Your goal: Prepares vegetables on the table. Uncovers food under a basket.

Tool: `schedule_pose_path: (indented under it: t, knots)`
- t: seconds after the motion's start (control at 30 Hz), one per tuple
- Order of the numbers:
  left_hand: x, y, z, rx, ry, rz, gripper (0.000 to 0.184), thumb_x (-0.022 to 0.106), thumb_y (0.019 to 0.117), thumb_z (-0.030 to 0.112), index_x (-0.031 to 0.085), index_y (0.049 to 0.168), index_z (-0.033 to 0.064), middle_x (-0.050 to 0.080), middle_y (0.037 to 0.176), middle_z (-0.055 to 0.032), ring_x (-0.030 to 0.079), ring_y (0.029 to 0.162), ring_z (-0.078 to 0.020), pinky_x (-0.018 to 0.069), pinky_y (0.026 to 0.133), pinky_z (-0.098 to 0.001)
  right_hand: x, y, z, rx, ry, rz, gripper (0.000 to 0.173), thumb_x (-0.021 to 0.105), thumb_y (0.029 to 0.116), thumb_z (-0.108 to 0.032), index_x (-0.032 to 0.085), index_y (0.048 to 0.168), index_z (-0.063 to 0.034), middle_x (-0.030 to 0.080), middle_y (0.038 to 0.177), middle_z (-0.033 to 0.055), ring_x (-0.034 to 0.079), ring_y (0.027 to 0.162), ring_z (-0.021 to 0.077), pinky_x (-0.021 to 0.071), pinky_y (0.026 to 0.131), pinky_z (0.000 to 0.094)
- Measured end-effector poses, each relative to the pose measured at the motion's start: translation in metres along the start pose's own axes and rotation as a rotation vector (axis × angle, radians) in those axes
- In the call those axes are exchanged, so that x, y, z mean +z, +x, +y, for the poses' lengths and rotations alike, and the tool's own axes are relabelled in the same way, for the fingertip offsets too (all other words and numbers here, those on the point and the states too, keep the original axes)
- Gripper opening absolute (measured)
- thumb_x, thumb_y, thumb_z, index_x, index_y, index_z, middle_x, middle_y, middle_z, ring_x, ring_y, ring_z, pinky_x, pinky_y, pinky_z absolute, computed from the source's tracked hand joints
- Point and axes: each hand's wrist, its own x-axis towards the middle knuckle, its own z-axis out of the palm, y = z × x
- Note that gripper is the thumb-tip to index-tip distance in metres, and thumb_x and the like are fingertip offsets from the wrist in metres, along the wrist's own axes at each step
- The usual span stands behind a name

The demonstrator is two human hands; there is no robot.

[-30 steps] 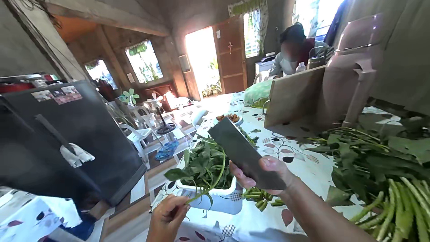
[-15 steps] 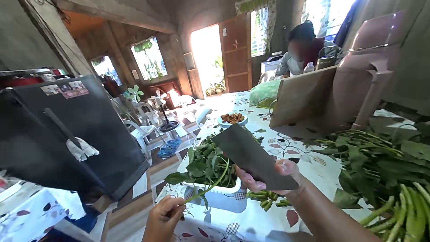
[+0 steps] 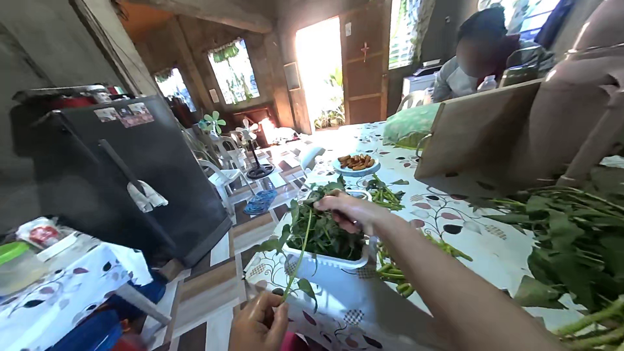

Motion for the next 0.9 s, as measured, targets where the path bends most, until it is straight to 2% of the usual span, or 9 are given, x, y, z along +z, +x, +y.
schedule_pose_path:
  t: [0.07,0.13,0.23,0.33,0.5,0.63,0.7,0.77,0.9]
  knots:
    - [-0.002,0.003,-0.007,0.016,0.074,0.032,0.014,0.062,0.0894,0.011,0.07,0.09,-0.0003,0.054,0.059,0.0024,0.045,0.049,0.0007,0.0408,0.049,-0.0161,-0.014,-0.004,-0.004,0.011,0.064,-0.169,0.038,0.055,0.1026,-0.047,0.049,0.123,-0.0156,0.05,0.069,-0.0028,0.042,0.046,0.0019,0.0356,0.043,0.0152]
    - [-0.002,0.008,-0.013,0.029,0.12,0.048,0.015,0.062,0.0884,0.013,0.071,0.09,0.0007,0.054,0.059,0.0027,0.045,0.048,0.0001,0.0405,0.049,-0.0165,-0.026,-0.011,-0.003,-0.081,0.117,-0.306,0.034,0.044,0.1057,-0.047,0.053,0.1,-0.0149,0.053,0.066,-0.0039,0.045,0.045,0.0,0.0386,0.042,0.0126]
    - [0.007,0.014,-0.022,0.092,0.149,0.069,0.016,0.061,0.0874,0.015,0.072,0.088,0.0027,0.055,0.059,0.0028,0.045,0.048,0.0008,0.0401,0.047,-0.015,-0.034,-0.019,0.006,-0.159,0.269,-0.456,0.039,0.042,0.1019,-0.049,0.055,0.093,-0.0129,0.058,0.071,-0.0021,0.052,0.047,0.0009,0.0456,0.044,0.0128]
    - [0.017,0.016,-0.019,0.133,0.171,0.059,0.017,0.061,0.0889,0.016,0.073,0.088,0.0039,0.059,0.063,0.0005,0.05,0.051,-0.0029,0.0447,0.051,-0.0187,-0.029,-0.021,0.019,-0.148,0.315,-0.553,0.034,0.052,0.0967,-0.049,0.055,0.096,-0.0154,0.06,0.074,-0.0042,0.053,0.049,-0.0012,0.0457,0.046,0.0112]
    - [0.026,0.019,-0.013,0.198,0.156,0.063,0.016,0.062,0.089,0.012,0.074,0.09,0.0016,0.062,0.069,-0.0027,0.051,0.055,-0.003,0.0452,0.054,-0.0162,-0.027,-0.019,0.032,-0.128,0.335,-0.582,0.027,0.053,0.0983,-0.044,0.053,0.097,-0.0168,0.058,0.073,-0.0058,0.052,0.048,-0.0032,0.0445,0.044,0.0095]
    - [0.032,0.028,-0.013,0.236,0.193,0.122,0.017,0.062,0.0898,0.011,0.075,0.092,0.0001,0.062,0.072,-0.0054,0.052,0.056,-0.0049,0.0459,0.054,-0.0169,-0.032,-0.024,0.03,-0.136,0.282,-0.482,0.023,0.048,0.1022,-0.04,0.053,0.1,-0.018,0.057,0.072,-0.006,0.05,0.048,-0.0033,0.043,0.044,0.0092]
    - [0.034,0.031,-0.014,0.233,0.26,0.142,0.018,0.061,0.0902,0.012,0.075,0.092,0.0013,0.064,0.072,-0.0061,0.055,0.055,-0.0096,0.0481,0.052,-0.024,-0.034,-0.025,0.03,-0.119,0.289,-0.414,0.026,0.048,0.1028,-0.042,0.054,0.099,-0.0171,0.057,0.07,-0.0048,0.05,0.047,-0.0021,0.0434,0.044,0.0103]
    - [0.036,0.033,-0.016,0.22,0.277,0.156,0.018,0.06,0.0902,0.012,0.075,0.092,0.0009,0.064,0.072,-0.0065,0.056,0.054,-0.0111,0.0486,0.051,-0.0265,-0.039,-0.026,0.029,-0.112,0.292,-0.38,0.03,0.047,0.1034,-0.044,0.055,0.095,-0.016,0.058,0.07,-0.0039,0.051,0.046,-0.0015,0.0442,0.043,0.0108]
    - [0.038,0.031,-0.019,0.2,0.248,0.175,0.018,0.06,0.0893,0.009,0.074,0.093,-0.0019,0.063,0.072,-0.0082,0.054,0.054,-0.0097,0.0473,0.052,-0.0232,-0.04,-0.024,0.033,-0.045,0.239,-0.343,0.035,0.041,0.1075,-0.043,0.053,0.092,-0.0146,0.056,0.068,-0.0038,0.048,0.045,-0.0011,0.0411,0.042,0.011]
